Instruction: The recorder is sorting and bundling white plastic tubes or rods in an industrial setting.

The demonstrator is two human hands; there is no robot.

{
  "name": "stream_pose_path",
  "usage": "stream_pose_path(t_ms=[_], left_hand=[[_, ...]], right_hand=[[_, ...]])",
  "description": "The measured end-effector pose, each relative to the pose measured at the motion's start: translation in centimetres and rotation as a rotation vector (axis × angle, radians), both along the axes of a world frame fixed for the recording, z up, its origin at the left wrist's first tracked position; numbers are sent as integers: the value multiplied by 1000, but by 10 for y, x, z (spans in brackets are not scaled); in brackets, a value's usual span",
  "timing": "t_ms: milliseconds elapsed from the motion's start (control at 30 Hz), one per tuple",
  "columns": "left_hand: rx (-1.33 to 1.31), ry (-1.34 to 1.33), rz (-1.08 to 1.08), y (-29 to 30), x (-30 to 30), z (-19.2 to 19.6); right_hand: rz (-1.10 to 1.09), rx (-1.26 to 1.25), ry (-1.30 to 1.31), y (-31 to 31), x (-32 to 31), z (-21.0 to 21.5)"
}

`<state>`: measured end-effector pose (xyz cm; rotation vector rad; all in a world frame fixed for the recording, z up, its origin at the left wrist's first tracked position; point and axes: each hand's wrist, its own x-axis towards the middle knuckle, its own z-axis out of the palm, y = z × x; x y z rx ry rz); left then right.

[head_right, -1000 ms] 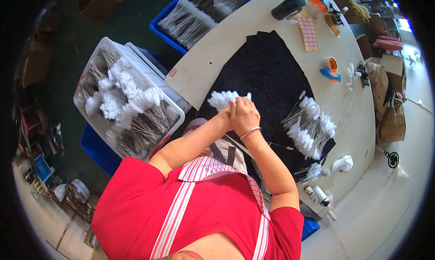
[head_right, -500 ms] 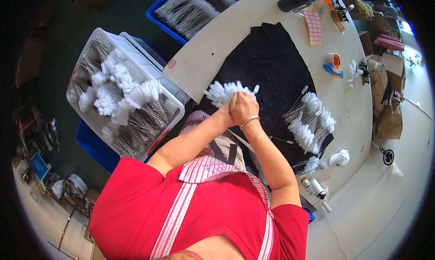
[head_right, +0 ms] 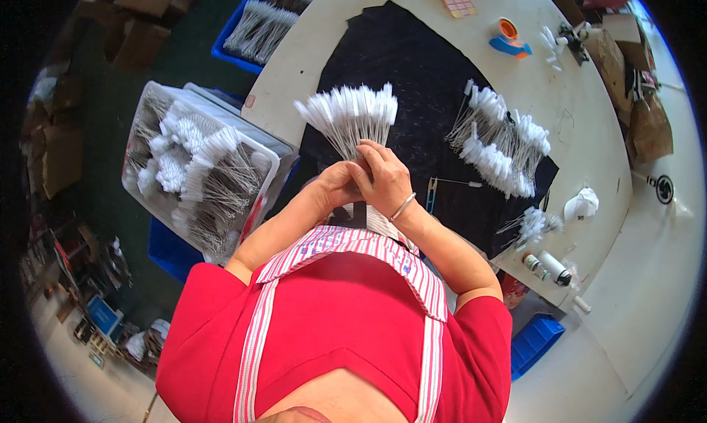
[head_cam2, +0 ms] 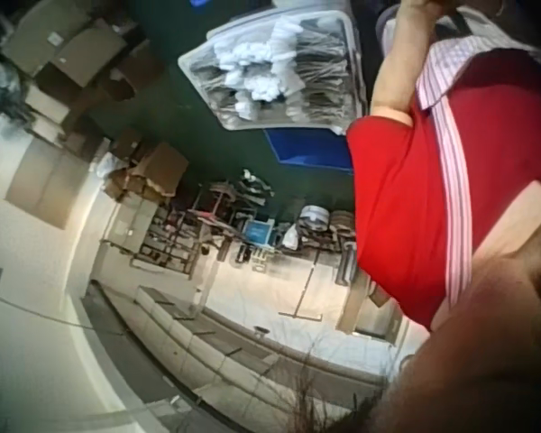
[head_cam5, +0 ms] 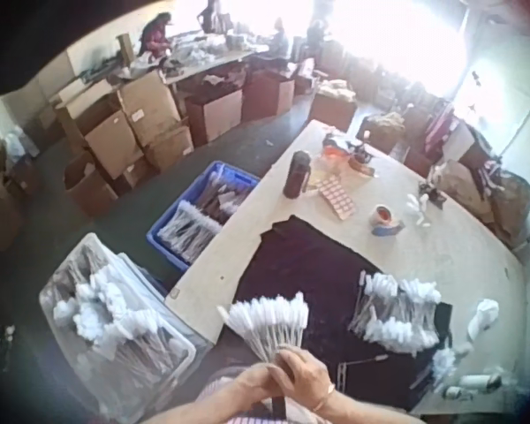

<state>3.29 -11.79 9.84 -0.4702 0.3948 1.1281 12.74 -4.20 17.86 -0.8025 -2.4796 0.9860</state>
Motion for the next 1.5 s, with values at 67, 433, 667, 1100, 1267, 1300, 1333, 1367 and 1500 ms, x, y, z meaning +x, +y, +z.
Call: stream_pose_path(t_ms=[67, 433, 667, 1100, 1267, 1300, 1333, 1367, 1500], left_hand=[[110, 319, 59, 5, 9, 12], [417, 977, -123, 7, 24, 61], [511, 1023, -361, -10, 40, 73], [671, 1120, -440, -7, 41, 81], [611, 1009, -458, -5, 44, 88], [625, 990, -427, -4, 45, 87], [636, 975, -391, -3, 45, 86], [640, 976, -397, -2, 44, 85], [501, 674, -271, 3, 42, 82]], right_hand=[[-33, -33, 143, 4, 19, 5], [-479, -782, 971, 64, 61, 12], [-207, -960, 719, 85, 60, 47], [-233, -1505, 879, 67, 95, -92], [618, -1599, 1096, 45, 78, -72], [611, -1589, 1106, 45, 79, -66], [152, -1544, 1160, 47, 79, -57], [-302, -1458, 1180, 47, 79, -53], [-880, -1280, 1246, 94, 126, -54]])
